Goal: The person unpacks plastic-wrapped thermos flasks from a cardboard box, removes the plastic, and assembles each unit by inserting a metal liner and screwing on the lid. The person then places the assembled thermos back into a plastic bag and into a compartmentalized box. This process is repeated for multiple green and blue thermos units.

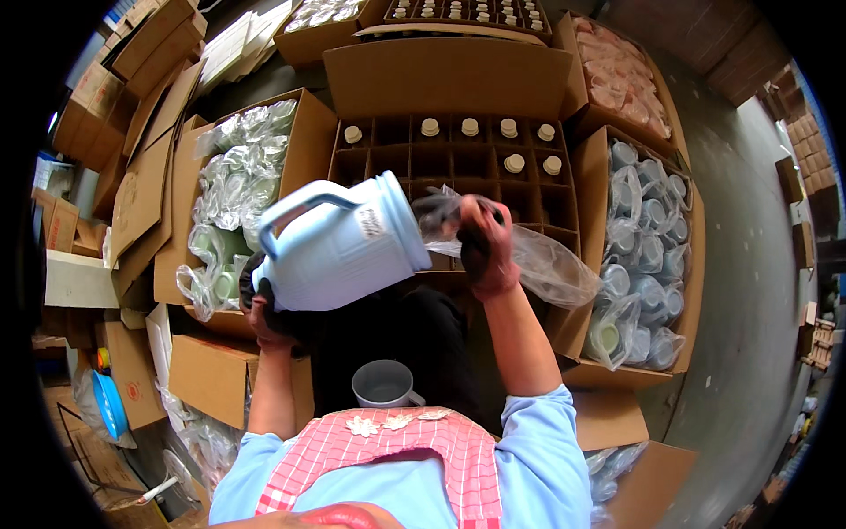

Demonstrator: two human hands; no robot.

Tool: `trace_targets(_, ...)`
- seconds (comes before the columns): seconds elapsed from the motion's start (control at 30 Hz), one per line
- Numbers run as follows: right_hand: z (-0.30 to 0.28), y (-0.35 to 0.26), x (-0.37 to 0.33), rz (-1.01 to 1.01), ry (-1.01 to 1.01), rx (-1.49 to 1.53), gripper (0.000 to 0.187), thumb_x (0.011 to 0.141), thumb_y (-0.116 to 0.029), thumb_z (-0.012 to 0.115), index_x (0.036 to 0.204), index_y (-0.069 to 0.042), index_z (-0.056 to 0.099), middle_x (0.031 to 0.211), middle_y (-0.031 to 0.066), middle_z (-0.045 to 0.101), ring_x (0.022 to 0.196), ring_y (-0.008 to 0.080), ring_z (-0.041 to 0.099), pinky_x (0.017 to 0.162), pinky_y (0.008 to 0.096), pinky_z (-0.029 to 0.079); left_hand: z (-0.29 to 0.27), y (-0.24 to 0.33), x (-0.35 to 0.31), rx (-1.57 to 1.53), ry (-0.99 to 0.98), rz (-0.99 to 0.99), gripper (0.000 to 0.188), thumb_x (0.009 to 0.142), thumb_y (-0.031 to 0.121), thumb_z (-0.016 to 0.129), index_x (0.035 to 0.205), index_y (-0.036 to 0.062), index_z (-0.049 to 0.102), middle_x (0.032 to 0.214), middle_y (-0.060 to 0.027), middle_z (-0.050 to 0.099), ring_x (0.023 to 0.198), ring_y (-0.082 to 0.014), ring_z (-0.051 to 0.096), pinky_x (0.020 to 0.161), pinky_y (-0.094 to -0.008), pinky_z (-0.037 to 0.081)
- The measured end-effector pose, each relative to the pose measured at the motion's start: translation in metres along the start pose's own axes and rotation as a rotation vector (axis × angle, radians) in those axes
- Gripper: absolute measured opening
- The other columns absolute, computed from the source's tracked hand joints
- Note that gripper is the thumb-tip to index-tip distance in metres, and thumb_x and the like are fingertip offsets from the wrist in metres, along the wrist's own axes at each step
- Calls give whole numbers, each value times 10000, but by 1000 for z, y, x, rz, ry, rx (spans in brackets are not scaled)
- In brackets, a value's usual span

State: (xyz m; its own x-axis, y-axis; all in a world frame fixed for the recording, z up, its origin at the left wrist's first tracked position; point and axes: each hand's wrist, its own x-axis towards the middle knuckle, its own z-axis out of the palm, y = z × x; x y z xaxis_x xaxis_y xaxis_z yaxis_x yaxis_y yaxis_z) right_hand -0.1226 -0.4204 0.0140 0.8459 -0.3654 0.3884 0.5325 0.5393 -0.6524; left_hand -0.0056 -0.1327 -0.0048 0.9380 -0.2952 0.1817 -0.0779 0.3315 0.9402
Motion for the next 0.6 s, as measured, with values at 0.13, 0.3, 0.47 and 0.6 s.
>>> trace_targets(0.13, -14, 18, 11, 84, 172, -72, 418, 880, -382, 533, 1078, -20, 591, 918, 46, 611, 804, 153, 553, 843, 280, 429, 9, -17, 13, 305, -31, 116, 626, 739, 348, 688, 1202, -25, 489, 1143, -101, 551, 1075, -216, 514, 955, -352, 386)
trace_targets(0.3, -34, 22, 30, 32, 253, -15, 376, 908, -389, 499, 976, -38, 616, 852, 41, 616, 773, 174, 550, 865, 278, 413, -2, -39, 32, 24, 100, -41, 460, 783, 251, 557, 1167, -1, 514, 1146, -98, 542, 1071, -220, 504, 954, -368, 382)
trace_targets(0.47, -58, 43, 24, -20, 178, 264, 323, 862, -332, 577, 926, -19, 621, 888, 50, 615, 867, 140, 552, 830, 292, 424, -9, -69, 44, -46, 142, -130, 466, 795, 247, 547, 1184, -6, 506, 1135, -105, 548, 1065, -234, 506, 955, -378, 376)
trace_targets(0.6, -62, 55, 39, 353, 504, -146, 307, 893, -334, 490, 957, -52, 591, 896, 44, 587, 853, 159, 527, 842, 313, 415, 3, -80, 52, -72, 88, -110, 454, 774, 212, 524, 1170, -10, 511, 1133, -115, 547, 1069, -242, 506, 957, -374, 376)
